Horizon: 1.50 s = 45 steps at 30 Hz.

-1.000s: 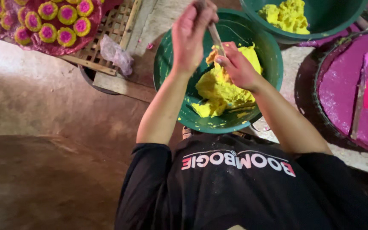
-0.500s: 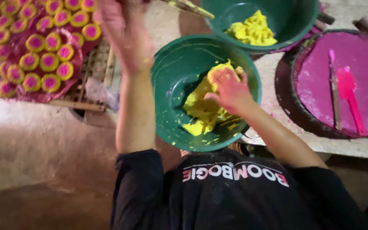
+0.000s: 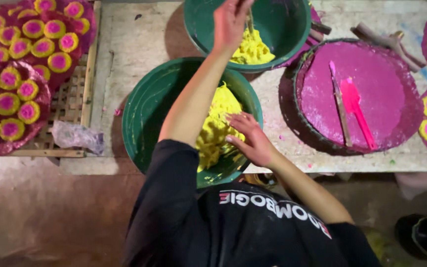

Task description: The person mixes a yellow dough-like substance in a green bowl using their hands. They add a purple powder from a small plastic bag and continue to knead the mixture until it turns green. The person then places the green dough into a piping bag.

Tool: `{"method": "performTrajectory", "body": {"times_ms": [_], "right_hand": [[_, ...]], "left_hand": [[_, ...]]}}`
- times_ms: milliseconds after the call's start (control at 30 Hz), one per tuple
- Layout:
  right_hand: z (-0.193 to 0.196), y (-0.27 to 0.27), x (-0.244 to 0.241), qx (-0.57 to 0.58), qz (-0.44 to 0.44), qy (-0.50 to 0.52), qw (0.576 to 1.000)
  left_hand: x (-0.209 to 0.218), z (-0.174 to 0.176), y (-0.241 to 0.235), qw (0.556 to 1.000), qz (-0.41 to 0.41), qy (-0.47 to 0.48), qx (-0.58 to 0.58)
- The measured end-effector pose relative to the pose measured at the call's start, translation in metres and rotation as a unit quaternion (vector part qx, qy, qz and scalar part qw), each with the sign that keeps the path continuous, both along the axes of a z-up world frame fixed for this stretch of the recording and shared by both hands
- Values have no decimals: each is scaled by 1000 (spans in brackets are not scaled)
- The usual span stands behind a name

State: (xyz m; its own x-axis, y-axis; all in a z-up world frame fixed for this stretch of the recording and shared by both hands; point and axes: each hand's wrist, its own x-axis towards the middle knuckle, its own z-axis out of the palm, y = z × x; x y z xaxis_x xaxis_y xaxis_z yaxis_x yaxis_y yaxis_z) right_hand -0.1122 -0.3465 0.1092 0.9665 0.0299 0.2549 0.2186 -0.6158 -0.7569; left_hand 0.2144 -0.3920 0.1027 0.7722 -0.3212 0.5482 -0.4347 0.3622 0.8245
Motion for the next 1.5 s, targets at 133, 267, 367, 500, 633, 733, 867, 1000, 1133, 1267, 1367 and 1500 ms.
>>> {"method": "performTrajectory", "body": {"times_ms": [133,267,367,500,633,733,867,1000,1133,1267,1367,1500], "right_hand": [[15,-4,-4,13,-23,2,1000],[38,-29,6,-30,-40,-8,999],[37,-38,37,-104,-22,-57,993],[-10,-6,95,-320,104,-137,932],[-34,-1,145,-469,258,164,828],[-27,-18,163,-189,239,40,952],[3,-46,155,-50,161,-23,985],[12,-45,133,-290,187,-42,938],[-6,-43,99,-423,118,25,898],[-36,-39,75,-448,45,-15,893],[-40,-30,67,-498,22,-46,866],[-25,-25,74,-516,11,-3,856]], "left_hand": [[43,-53,-18,977,42,-111,179],[52,-53,24,858,51,-130,494],[17,-11,112,856,59,-100,504],[-95,32,276,930,118,-188,293],[-213,24,371,889,332,-87,304],[-270,-15,418,862,469,49,187],[-283,-60,464,813,537,204,96],[-275,-59,450,836,511,97,174],[-251,-16,400,874,400,-23,273],[-226,21,359,914,283,-67,283],[-217,35,342,924,236,-94,284],[-217,27,344,942,215,-55,253]]}}
